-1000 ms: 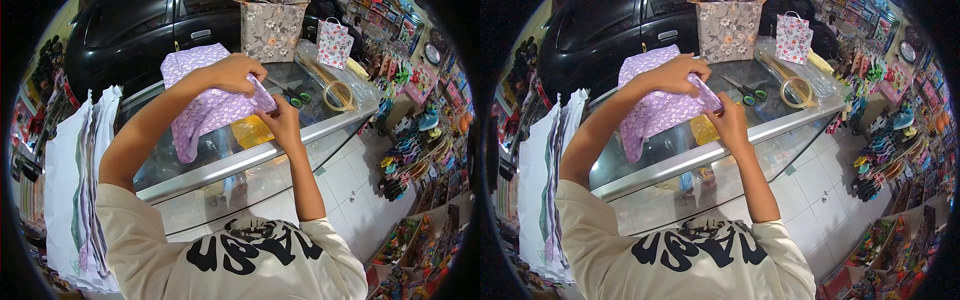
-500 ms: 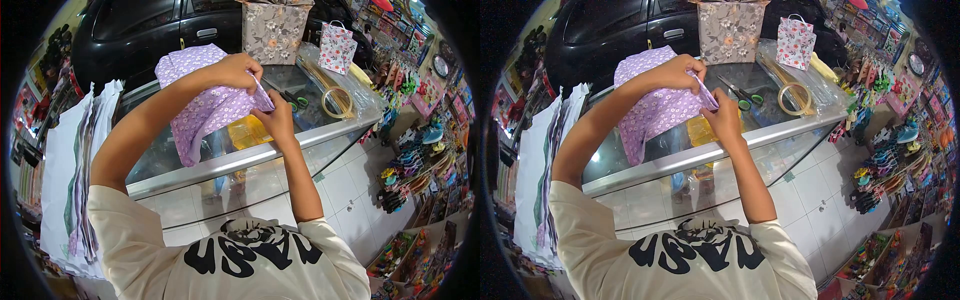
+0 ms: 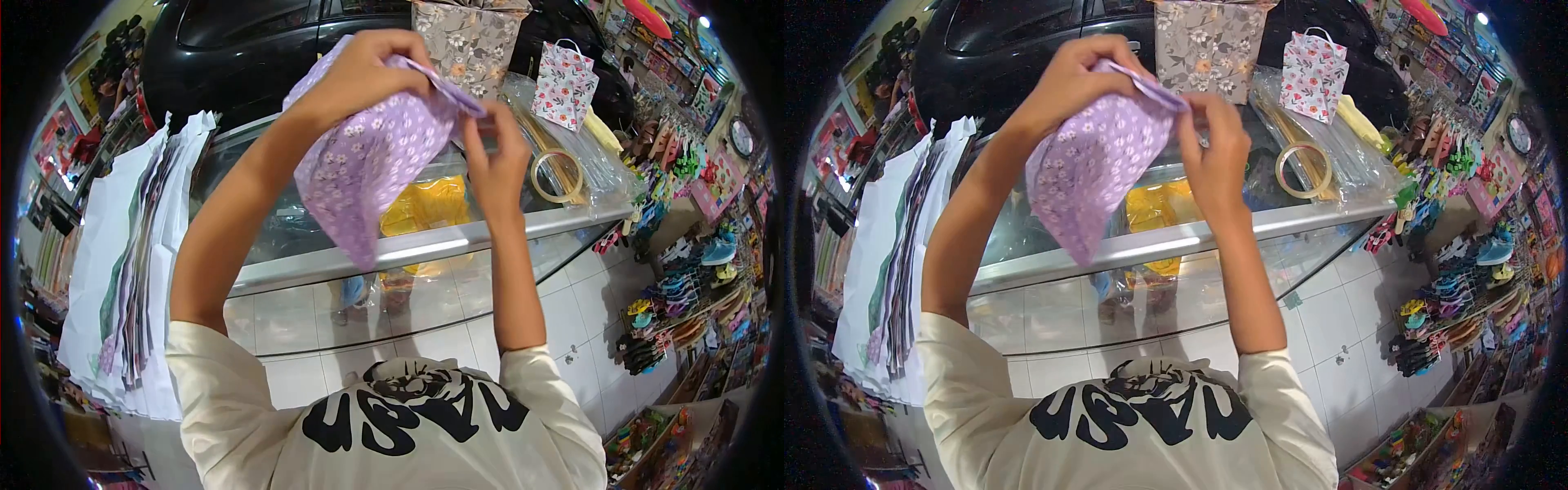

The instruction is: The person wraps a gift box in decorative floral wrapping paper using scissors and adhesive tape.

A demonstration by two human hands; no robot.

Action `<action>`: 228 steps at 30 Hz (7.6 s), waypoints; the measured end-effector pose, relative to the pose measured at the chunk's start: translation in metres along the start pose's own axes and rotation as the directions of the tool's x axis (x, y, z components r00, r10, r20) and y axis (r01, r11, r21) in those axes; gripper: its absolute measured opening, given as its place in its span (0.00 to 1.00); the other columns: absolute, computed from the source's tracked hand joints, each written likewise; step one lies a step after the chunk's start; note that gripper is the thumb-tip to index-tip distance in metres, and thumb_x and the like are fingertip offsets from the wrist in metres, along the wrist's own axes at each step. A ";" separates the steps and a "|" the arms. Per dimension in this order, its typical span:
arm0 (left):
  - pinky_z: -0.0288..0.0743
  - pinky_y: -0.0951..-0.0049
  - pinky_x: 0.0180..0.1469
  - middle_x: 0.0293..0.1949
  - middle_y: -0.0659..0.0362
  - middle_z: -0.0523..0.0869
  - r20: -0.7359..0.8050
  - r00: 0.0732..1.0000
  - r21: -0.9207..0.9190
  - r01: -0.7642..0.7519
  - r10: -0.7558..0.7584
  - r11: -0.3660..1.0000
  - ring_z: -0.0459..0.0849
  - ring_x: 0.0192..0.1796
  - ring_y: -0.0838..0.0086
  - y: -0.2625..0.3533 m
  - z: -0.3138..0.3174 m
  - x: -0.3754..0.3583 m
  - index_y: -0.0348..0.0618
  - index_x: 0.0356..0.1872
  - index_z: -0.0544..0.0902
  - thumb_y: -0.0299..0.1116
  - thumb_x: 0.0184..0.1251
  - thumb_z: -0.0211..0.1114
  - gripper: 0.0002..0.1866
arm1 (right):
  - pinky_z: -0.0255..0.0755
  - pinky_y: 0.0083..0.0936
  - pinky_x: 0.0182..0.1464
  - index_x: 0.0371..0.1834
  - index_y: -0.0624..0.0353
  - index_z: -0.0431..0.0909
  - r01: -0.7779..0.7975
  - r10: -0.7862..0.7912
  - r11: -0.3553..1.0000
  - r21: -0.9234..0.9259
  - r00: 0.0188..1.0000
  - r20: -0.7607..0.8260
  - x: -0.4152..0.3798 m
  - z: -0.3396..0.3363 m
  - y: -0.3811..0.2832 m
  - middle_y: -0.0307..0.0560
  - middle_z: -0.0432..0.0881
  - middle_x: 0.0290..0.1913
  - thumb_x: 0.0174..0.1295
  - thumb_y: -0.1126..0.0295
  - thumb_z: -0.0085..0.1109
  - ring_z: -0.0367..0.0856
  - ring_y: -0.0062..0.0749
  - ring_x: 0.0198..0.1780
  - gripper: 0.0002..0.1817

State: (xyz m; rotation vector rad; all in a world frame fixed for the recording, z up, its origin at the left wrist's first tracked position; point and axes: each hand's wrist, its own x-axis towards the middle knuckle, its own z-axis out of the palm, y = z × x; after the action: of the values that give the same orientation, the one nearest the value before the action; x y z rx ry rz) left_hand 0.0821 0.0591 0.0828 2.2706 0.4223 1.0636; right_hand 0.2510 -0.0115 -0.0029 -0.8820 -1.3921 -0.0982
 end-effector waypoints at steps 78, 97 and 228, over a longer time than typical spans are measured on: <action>0.61 0.57 0.67 0.41 0.60 0.88 -0.220 0.939 0.369 -0.168 0.262 0.914 0.83 0.53 0.66 0.006 -0.046 -0.125 0.48 0.34 0.88 0.28 0.45 0.70 0.11 | 0.71 0.38 0.54 0.40 0.60 0.82 0.623 -0.654 0.746 0.237 0.616 0.438 0.018 0.042 -0.058 0.44 0.82 0.47 0.47 0.71 0.65 0.80 0.35 0.51 0.15; 0.65 0.68 0.43 0.30 0.70 0.81 -0.375 0.751 0.770 -0.075 0.544 0.634 0.75 0.40 0.73 0.009 -0.016 -0.147 0.57 0.25 0.85 0.39 0.37 0.74 0.10 | 0.70 0.40 0.58 0.43 0.59 0.83 0.441 -0.524 0.852 0.283 0.738 0.425 0.013 0.043 -0.067 0.47 0.83 0.46 0.46 0.67 0.68 0.80 0.39 0.52 0.18; 0.53 0.63 0.54 0.35 0.68 0.82 -0.648 0.587 0.706 0.224 0.486 0.672 0.75 0.46 0.70 0.009 0.030 -0.140 0.53 0.28 0.85 0.31 0.47 0.72 0.07 | 0.72 0.27 0.39 0.37 0.68 0.76 0.835 -0.679 0.530 0.148 0.314 0.663 0.054 0.024 -0.103 0.49 0.76 0.39 0.43 0.73 0.58 0.77 0.36 0.39 0.16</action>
State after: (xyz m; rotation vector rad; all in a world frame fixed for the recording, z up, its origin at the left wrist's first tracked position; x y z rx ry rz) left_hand 0.0178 -0.0305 -0.0091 2.2982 1.2619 2.4064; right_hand 0.1876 -0.0448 0.0919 -0.3083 -2.4681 -0.7781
